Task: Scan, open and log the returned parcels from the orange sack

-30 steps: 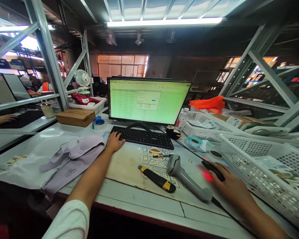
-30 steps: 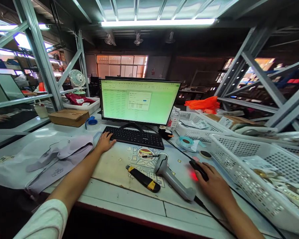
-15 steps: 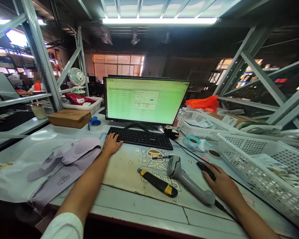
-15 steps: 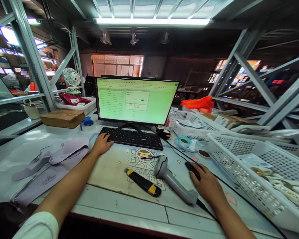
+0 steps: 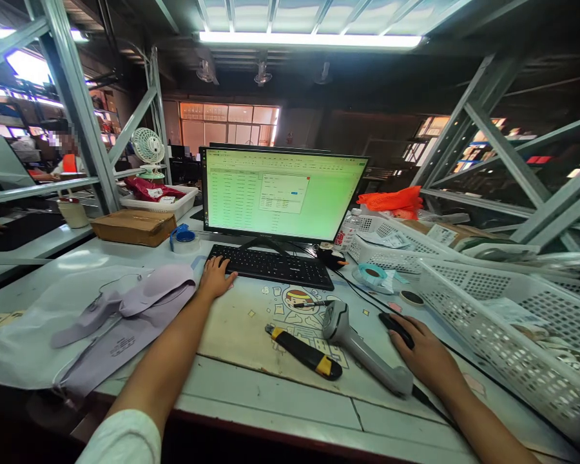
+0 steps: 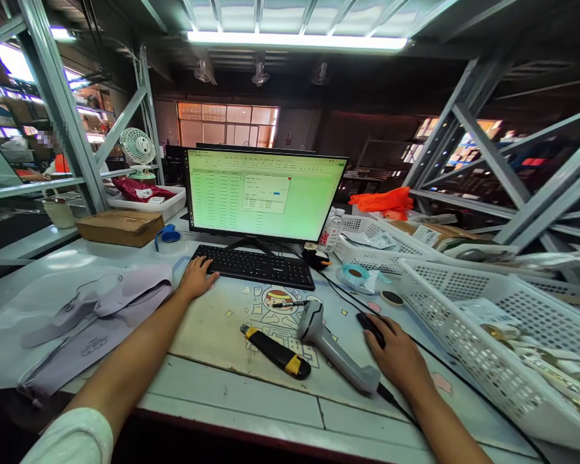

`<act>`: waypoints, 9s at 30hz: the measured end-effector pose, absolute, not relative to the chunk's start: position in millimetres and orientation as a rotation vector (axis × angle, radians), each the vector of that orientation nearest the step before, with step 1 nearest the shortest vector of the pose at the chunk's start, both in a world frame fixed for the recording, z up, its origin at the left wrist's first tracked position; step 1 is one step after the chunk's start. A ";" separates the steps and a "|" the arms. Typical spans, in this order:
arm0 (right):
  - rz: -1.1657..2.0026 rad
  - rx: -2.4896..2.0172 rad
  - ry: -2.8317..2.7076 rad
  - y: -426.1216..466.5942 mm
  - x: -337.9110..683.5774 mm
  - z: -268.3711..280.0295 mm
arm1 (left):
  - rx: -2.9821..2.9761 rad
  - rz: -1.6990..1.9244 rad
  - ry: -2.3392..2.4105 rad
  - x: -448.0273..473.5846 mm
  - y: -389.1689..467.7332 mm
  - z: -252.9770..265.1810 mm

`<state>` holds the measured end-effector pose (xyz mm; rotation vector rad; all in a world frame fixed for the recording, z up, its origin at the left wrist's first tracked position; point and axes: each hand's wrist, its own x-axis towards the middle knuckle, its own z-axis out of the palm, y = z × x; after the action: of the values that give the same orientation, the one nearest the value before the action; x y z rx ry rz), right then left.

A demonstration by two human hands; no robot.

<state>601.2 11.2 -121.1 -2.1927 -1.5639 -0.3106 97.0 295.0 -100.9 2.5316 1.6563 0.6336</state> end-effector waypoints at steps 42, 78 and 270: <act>-0.288 -2.204 -1.501 11.5 589.0 -109.8 | 2.552 0.654 1.670 96.8 292.2 -98.4; -0.285 -2.184 -1.520 9.6 588.6 -108.5 | 2.547 0.628 1.657 96.2 291.7 -97.1; -0.241 -2.329 -1.486 8.8 580.5 -104.0 | 2.543 0.545 1.643 97.6 282.6 -85.3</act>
<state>580.5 8.8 -104.0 -2.3286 -1.4862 -0.2408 97.6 282.6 -85.3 2.5429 1.6435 0.5447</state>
